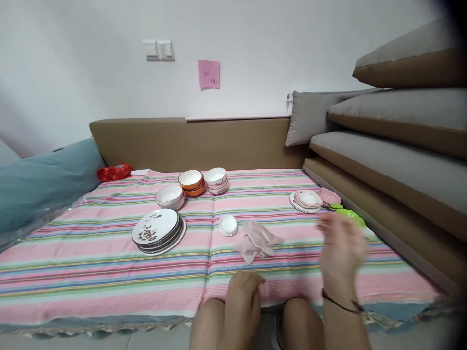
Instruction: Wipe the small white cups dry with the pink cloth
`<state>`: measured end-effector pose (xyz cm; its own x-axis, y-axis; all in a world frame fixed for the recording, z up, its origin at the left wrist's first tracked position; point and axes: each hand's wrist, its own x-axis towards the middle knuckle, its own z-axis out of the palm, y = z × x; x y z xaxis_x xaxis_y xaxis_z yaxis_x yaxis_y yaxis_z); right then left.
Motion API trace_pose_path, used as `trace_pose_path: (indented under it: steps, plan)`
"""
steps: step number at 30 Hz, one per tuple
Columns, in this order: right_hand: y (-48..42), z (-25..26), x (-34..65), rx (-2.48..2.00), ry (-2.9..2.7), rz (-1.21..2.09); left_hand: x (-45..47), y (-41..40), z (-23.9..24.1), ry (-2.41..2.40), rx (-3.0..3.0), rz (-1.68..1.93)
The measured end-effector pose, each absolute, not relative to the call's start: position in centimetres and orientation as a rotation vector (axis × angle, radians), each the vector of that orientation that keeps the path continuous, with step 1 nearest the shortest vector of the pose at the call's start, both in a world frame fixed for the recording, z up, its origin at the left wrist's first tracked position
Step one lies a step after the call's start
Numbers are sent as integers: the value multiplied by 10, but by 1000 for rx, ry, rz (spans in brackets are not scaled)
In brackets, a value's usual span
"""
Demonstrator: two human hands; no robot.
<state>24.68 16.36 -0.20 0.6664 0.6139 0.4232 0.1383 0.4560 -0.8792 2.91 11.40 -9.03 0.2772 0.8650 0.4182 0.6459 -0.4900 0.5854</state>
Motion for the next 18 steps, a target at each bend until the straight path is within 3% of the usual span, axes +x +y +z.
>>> trace_pose_path:
  steps: [4, 7, 11, 18]
  plan:
    - [195, -81, 226, -1383, -1512, 682, 68, 177, -78, 1257, 2234, 1025]
    - [203, -118, 218, -1536, -1634, 501, 70, 198, -87, 1184, 2159, 1007]
    - [203, -113, 224, -1592, -1656, 471, 62, 197, -98, 1238, 2079, 977]
    - [192, -90, 230, -1091, -1389, 606, 73, 200, -100, 1291, 2048, 981]
